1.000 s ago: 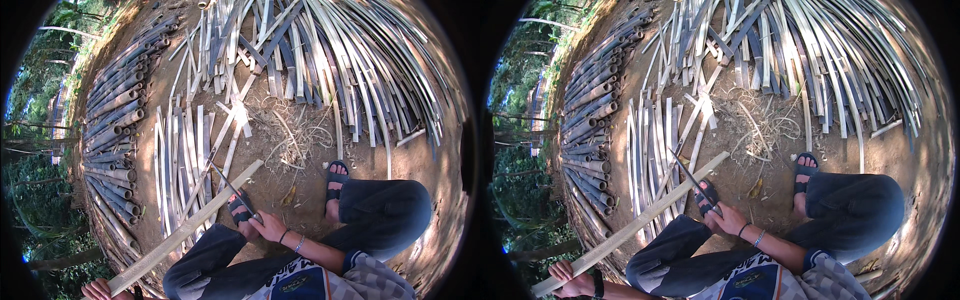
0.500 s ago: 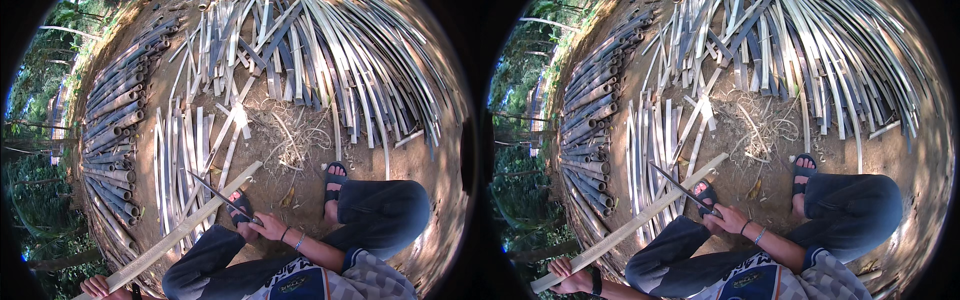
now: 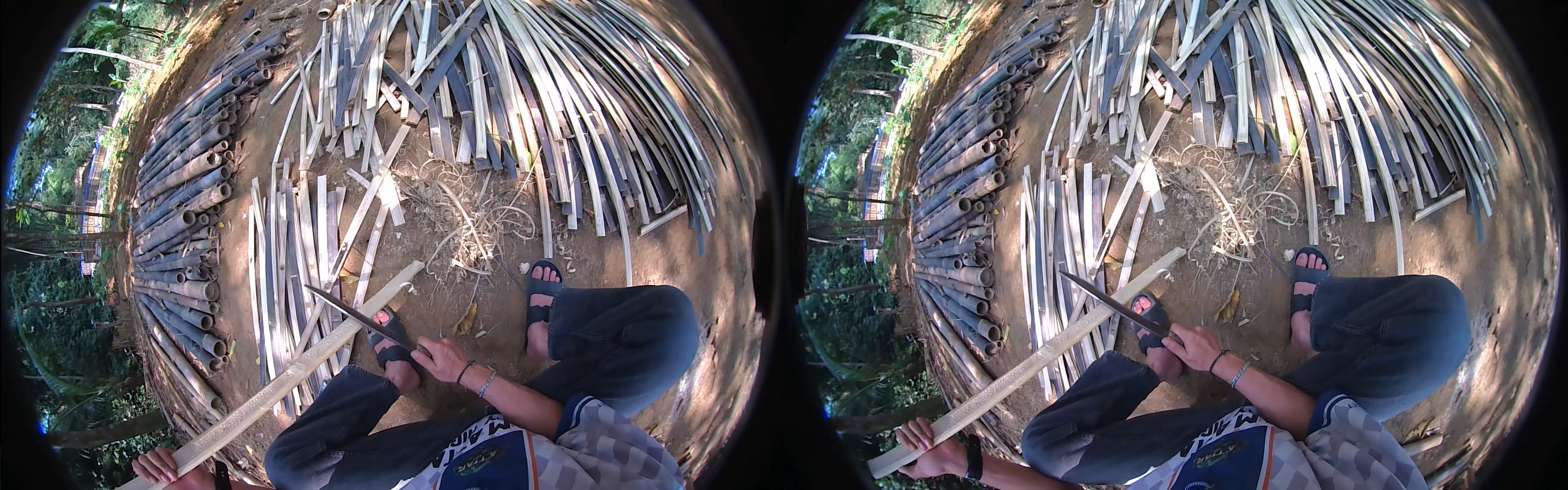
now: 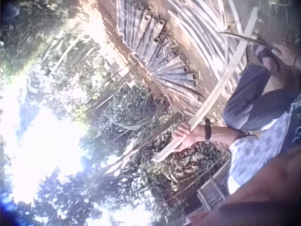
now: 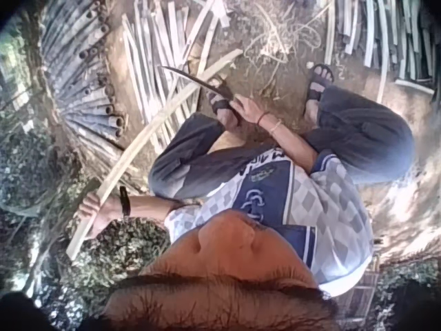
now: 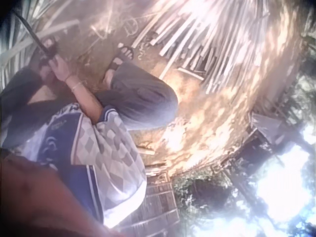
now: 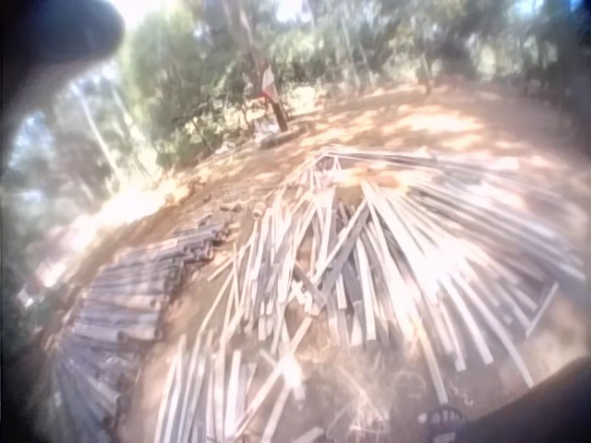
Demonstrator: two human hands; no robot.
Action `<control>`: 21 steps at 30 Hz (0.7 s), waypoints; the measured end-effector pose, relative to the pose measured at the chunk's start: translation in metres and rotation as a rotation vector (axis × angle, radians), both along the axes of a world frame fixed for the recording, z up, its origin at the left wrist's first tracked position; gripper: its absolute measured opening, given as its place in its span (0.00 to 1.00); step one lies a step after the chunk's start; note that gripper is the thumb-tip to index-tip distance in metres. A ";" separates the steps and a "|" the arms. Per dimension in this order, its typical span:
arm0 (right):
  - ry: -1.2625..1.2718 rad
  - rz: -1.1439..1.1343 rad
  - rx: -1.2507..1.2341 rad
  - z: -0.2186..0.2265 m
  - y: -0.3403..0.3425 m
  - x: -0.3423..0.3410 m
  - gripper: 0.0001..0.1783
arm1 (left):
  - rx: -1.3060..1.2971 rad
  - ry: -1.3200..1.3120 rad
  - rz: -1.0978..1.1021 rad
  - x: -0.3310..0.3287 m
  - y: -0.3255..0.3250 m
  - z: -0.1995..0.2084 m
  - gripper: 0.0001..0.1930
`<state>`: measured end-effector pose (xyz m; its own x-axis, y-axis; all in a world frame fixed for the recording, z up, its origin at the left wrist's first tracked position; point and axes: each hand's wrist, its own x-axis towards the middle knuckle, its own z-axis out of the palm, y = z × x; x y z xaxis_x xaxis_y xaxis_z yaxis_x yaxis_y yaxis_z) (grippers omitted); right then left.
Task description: The person uses a machete to shave thin layers from a long bamboo strip by repeatedly drawing the blade along its length.
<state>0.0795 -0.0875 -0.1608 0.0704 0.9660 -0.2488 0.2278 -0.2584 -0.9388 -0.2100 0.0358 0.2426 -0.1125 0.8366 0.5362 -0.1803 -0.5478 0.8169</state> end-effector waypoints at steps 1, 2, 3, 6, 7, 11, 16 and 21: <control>0.015 -0.092 -0.098 -0.016 -0.003 -0.001 0.25 | 0.010 0.003 -0.010 0.002 -0.001 0.000 0.27; 0.027 -0.196 -0.193 -0.043 -0.004 -0.001 0.26 | 0.022 0.002 -0.032 0.007 0.001 0.000 0.27; 0.041 -0.297 -0.285 -0.058 -0.003 -0.001 0.27 | 0.038 0.000 -0.053 0.013 0.002 0.000 0.27; 0.038 -0.175 -0.299 -0.020 0.001 -0.010 0.29 | 0.042 -0.088 -0.044 0.020 -0.006 0.004 0.33; 0.062 -0.191 -0.264 -0.013 0.000 -0.014 0.29 | 0.008 -0.107 -0.187 0.018 -0.006 0.004 0.37; 0.060 0.048 -0.118 -0.006 -0.006 -0.003 0.29 | 0.005 -0.071 -0.083 -0.011 0.006 0.000 0.33; -0.034 -0.185 -0.355 -0.047 -0.001 0.008 0.31 | -0.013 -0.135 -0.026 -0.023 0.018 -0.003 0.32; 0.021 -0.160 -0.087 -0.021 -0.007 -0.017 0.27 | -0.020 -0.057 0.141 -0.016 0.019 -0.003 0.29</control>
